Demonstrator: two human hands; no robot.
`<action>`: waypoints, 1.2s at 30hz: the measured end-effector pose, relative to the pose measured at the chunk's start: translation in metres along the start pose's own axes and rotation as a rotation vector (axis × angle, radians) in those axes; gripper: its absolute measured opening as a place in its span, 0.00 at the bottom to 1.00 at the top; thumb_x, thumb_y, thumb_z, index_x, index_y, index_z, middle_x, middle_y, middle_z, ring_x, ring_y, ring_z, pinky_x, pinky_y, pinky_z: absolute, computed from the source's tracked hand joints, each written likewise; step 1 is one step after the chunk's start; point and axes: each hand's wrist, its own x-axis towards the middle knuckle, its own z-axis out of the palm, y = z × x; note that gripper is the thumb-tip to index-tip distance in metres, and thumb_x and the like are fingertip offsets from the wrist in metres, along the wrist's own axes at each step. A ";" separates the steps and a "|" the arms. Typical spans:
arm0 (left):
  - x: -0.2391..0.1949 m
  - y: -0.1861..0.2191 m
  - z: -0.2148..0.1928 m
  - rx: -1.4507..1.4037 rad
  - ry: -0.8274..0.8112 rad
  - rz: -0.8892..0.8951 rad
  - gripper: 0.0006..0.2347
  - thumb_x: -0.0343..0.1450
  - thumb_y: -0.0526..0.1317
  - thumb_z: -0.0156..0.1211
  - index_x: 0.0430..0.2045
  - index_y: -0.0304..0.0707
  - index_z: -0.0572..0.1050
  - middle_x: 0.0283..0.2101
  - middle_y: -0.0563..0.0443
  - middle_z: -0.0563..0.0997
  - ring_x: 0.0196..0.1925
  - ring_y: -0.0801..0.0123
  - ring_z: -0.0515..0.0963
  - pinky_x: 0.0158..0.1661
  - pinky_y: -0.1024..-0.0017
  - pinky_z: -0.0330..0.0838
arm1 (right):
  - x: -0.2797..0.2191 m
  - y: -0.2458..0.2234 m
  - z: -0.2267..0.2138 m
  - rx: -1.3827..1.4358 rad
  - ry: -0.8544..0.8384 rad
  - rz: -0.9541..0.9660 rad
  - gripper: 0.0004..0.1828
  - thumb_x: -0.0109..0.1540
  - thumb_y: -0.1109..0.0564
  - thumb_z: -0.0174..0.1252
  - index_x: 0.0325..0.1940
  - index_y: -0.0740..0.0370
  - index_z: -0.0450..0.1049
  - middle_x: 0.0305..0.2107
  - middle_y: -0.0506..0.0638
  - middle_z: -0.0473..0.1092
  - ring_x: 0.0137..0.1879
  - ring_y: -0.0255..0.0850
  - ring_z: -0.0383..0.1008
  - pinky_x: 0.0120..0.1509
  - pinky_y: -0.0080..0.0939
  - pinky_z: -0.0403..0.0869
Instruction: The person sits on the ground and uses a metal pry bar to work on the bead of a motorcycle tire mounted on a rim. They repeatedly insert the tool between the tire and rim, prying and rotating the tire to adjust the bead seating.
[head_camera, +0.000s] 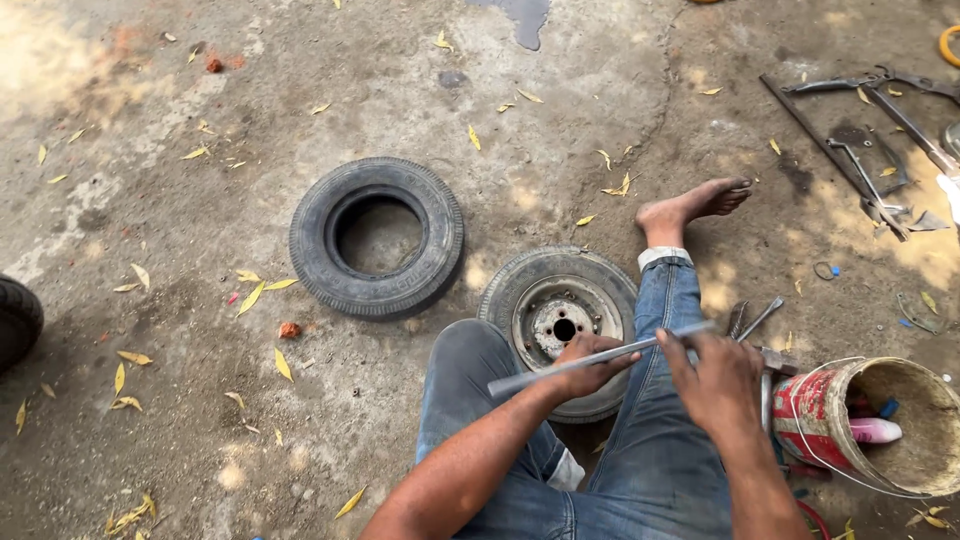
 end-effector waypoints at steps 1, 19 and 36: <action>-0.002 0.003 0.003 -0.031 -0.044 -0.071 0.15 0.74 0.50 0.61 0.28 0.36 0.79 0.23 0.43 0.77 0.28 0.62 0.76 0.35 0.58 0.71 | 0.016 -0.013 0.004 -0.035 -0.051 0.023 0.33 0.67 0.29 0.49 0.41 0.60 0.81 0.39 0.59 0.79 0.50 0.51 0.79 0.67 0.57 0.68; 0.004 -0.017 0.013 -0.053 -0.027 0.032 0.17 0.74 0.54 0.59 0.31 0.38 0.81 0.24 0.45 0.79 0.26 0.63 0.80 0.33 0.62 0.74 | -0.022 0.019 0.013 0.073 0.049 -0.026 0.23 0.65 0.36 0.60 0.40 0.58 0.83 0.32 0.56 0.79 0.47 0.50 0.79 0.69 0.59 0.68; 0.011 -0.020 0.000 -0.049 0.000 0.005 0.16 0.76 0.48 0.63 0.25 0.31 0.77 0.23 0.42 0.74 0.27 0.70 0.70 0.32 0.64 0.67 | -0.065 0.002 0.023 0.173 0.051 -0.271 0.15 0.54 0.40 0.65 0.28 0.52 0.82 0.36 0.53 0.80 0.55 0.46 0.77 0.77 0.70 0.47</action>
